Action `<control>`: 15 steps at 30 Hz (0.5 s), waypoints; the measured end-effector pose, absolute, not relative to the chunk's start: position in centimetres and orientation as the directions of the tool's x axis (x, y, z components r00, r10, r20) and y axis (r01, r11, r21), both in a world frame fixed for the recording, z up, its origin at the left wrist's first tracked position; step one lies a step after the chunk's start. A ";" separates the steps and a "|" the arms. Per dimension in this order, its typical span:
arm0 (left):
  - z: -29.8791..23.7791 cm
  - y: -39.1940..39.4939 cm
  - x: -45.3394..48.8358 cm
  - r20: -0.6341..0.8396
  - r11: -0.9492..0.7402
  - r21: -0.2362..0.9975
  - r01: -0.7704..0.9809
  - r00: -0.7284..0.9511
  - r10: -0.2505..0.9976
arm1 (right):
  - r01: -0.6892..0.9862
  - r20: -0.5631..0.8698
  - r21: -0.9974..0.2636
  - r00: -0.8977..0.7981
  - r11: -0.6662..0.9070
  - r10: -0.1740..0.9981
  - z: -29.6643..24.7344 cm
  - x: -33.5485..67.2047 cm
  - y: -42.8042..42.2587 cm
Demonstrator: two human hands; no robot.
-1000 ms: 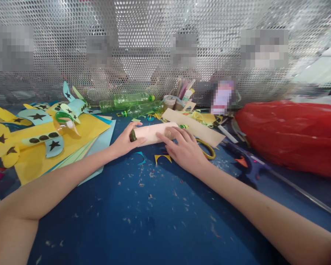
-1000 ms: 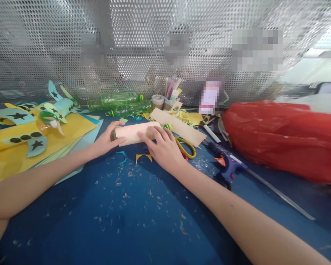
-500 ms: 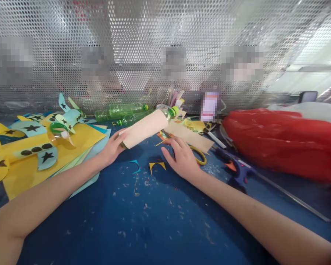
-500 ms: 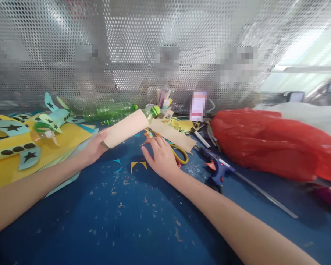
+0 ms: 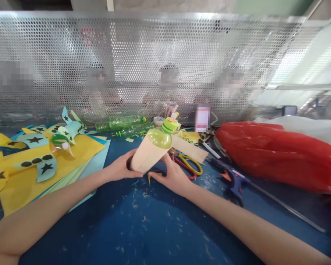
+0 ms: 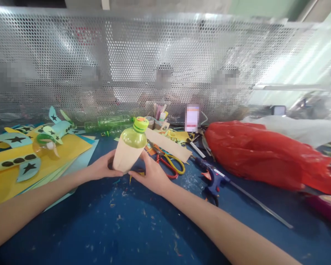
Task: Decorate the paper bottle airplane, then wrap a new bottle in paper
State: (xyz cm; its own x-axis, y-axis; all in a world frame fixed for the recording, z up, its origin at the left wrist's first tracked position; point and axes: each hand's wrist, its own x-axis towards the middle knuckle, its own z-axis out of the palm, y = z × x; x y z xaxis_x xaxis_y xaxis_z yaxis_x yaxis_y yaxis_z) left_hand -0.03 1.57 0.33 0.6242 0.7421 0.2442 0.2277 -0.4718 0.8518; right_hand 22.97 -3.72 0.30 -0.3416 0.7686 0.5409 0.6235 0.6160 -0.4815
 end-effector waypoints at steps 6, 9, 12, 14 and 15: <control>0.4 1.5 0.0 0.234 -0.492 0.826 0.275 0.627 0.743 | 0.598 0.501 -0.501 -0.390 0.626 0.773 -0.1 23.1 -3.7; 0.4 1.5 -0.1 0.250 -0.512 0.812 0.281 0.624 0.740 | 0.609 0.516 -0.488 -0.377 0.626 0.769 -0.2 23.1 -3.7; 0.3 1.3 -0.1 0.313 -0.578 0.760 0.296 0.612 0.726 | 0.617 0.543 -0.450 -0.385 0.646 0.746 -0.4 23.1 -3.7; 0.3 1.2 -0.2 0.367 -0.644 0.694 0.323 0.610 0.702 | 0.608 0.557 -0.441 -0.392 0.660 0.733 -0.5 23.0 -3.7; 0.4 1.1 -0.2 0.388 -0.673 0.657 0.339 0.614 0.688 | 0.601 0.568 -0.452 -0.376 0.659 0.732 -0.6 23.0 -3.7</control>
